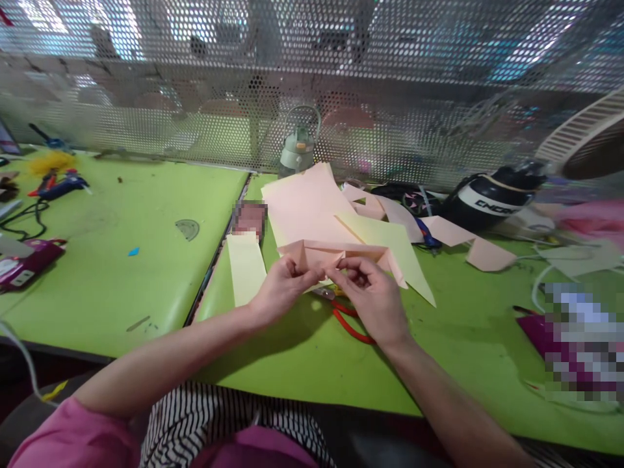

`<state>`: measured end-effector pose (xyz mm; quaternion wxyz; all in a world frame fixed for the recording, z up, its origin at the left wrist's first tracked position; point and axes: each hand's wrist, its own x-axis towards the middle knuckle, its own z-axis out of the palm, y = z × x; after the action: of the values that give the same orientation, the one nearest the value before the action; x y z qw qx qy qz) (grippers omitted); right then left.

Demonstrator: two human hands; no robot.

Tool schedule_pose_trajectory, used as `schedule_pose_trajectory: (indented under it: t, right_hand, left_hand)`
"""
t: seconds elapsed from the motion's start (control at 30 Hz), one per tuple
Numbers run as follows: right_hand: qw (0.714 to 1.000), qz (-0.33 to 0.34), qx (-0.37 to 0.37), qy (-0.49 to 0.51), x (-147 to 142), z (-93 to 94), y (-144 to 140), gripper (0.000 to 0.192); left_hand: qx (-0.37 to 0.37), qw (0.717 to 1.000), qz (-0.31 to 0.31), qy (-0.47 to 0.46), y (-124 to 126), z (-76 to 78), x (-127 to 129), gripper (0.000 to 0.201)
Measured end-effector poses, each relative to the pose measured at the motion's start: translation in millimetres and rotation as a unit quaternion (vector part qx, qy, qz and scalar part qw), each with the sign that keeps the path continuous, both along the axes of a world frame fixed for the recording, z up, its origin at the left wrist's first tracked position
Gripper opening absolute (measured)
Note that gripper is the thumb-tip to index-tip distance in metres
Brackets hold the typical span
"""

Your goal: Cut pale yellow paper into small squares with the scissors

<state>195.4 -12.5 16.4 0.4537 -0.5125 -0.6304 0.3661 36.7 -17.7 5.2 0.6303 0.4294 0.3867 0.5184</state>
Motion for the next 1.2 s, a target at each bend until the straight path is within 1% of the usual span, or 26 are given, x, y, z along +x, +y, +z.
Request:
schedule_pose_trajectory:
  t: [0.1, 0.2, 0.27, 0.37, 0.47, 0.53, 0.63, 0.77, 0.83, 0.93, 1.07, 1.13, 1.2]
  right_hand:
    - [0.997, 0.002, -0.046, 0.063, -4, -2.0, -1, 0.028]
    - [0.987, 0.008, -0.082, 0.139, -6, -7.2, -1, 0.030]
    - [0.982, 0.009, -0.088, 0.169, -6, -11.9, 1, 0.029]
    - [0.979, 0.018, -0.085, 0.183, -5, -18.5, 4, 0.028]
    - [0.978, 0.015, -0.081, 0.193, -6, -21.2, 5, 0.027]
    - [0.977, 0.010, -0.079, 0.199, -8, -20.5, 4, 0.027]
    - [0.976, 0.010, -0.083, 0.201, -10, -18.1, 2, 0.026]
    - [0.973, 0.010, -0.101, 0.209, -10, -16.5, 0, 0.028]
    - [0.970, 0.007, -0.110, 0.218, -9, -16.4, -1, 0.029]
    - [0.964, 0.006, -0.122, 0.235, -10, -15.7, 0, 0.031]
    - [0.954, 0.010, -0.140, 0.264, -12, -12.3, 0, 0.033]
    - [0.949, 0.009, -0.145, 0.281, -13, -11.1, 0, 0.034]
    - [0.946, 0.003, -0.143, 0.290, -13, -11.0, 0, 0.034]
  left_hand:
    - [-0.024, 1.000, 0.008, 0.017, -2, 3.3, 1, 0.007]
    - [-0.039, 0.998, 0.020, 0.037, -4, 6.8, 2, 0.002]
    - [-0.031, 0.999, 0.023, 0.031, -4, 8.3, 1, 0.009]
    - [-0.003, 1.000, 0.020, 0.019, -4, 8.8, 0, 0.017]
    - [-0.001, 1.000, 0.015, 0.008, -3, 6.5, 0, 0.025]
    - [-0.002, 1.000, -0.008, -0.010, -3, 3.4, 1, 0.031]
    - [0.025, 0.997, -0.054, -0.046, -2, -2.1, 3, 0.035]
    - [0.049, 0.994, -0.071, -0.071, -2, -7.4, 5, 0.036]
    - [0.039, 0.994, -0.069, -0.079, -2, -8.8, 5, 0.037]
    - [-0.008, 0.995, -0.054, -0.079, -4, -10.5, 6, 0.041]
    - [-0.071, 0.994, -0.040, -0.066, -6, -10.3, 9, 0.037]
    - [-0.070, 0.994, -0.042, -0.069, -7, -8.7, 9, 0.034]
    - [-0.059, 0.994, -0.051, -0.071, -7, -6.7, 9, 0.037]
